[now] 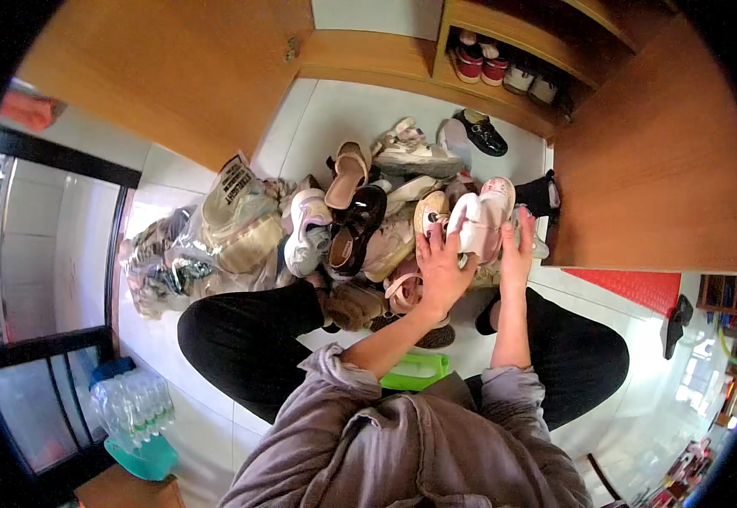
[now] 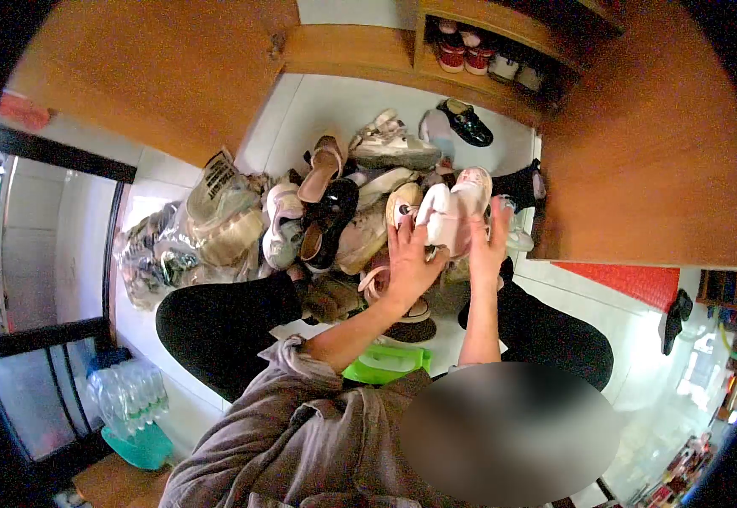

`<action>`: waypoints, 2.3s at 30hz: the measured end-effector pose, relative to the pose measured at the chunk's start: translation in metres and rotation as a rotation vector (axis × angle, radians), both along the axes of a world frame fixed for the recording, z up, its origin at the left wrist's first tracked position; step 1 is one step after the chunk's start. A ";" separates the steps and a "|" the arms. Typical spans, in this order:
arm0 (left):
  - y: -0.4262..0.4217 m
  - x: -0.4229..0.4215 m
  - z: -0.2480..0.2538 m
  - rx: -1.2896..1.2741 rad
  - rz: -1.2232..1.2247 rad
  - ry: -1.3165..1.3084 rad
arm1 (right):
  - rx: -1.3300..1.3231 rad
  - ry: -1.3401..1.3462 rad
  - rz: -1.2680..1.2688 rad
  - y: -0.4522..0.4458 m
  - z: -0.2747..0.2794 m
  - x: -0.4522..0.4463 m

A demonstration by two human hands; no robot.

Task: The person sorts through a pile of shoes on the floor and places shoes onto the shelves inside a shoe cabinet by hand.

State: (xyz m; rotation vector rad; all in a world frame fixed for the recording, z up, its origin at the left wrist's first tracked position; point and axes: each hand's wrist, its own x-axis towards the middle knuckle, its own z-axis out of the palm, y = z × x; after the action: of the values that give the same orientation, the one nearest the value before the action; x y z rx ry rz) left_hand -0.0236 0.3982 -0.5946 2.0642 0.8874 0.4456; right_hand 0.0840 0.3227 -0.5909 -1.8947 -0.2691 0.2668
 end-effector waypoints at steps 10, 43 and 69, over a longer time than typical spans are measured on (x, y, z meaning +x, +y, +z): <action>0.098 -0.113 -0.007 0.186 0.519 0.176 | -0.597 -0.747 0.334 0.094 0.022 -0.076; 0.071 -0.080 -0.056 0.167 0.353 0.032 | -0.634 -0.850 1.007 0.121 0.006 -0.084; 0.136 -0.119 -0.086 0.120 0.256 0.436 | -0.886 -0.784 1.144 0.246 -0.013 -0.108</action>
State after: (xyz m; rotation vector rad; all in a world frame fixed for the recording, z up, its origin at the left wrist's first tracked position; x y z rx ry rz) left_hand -0.1427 0.5343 -0.6809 2.2066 1.4230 0.1837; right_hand -0.0236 0.5685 -0.6036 -2.4154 -2.0576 0.4178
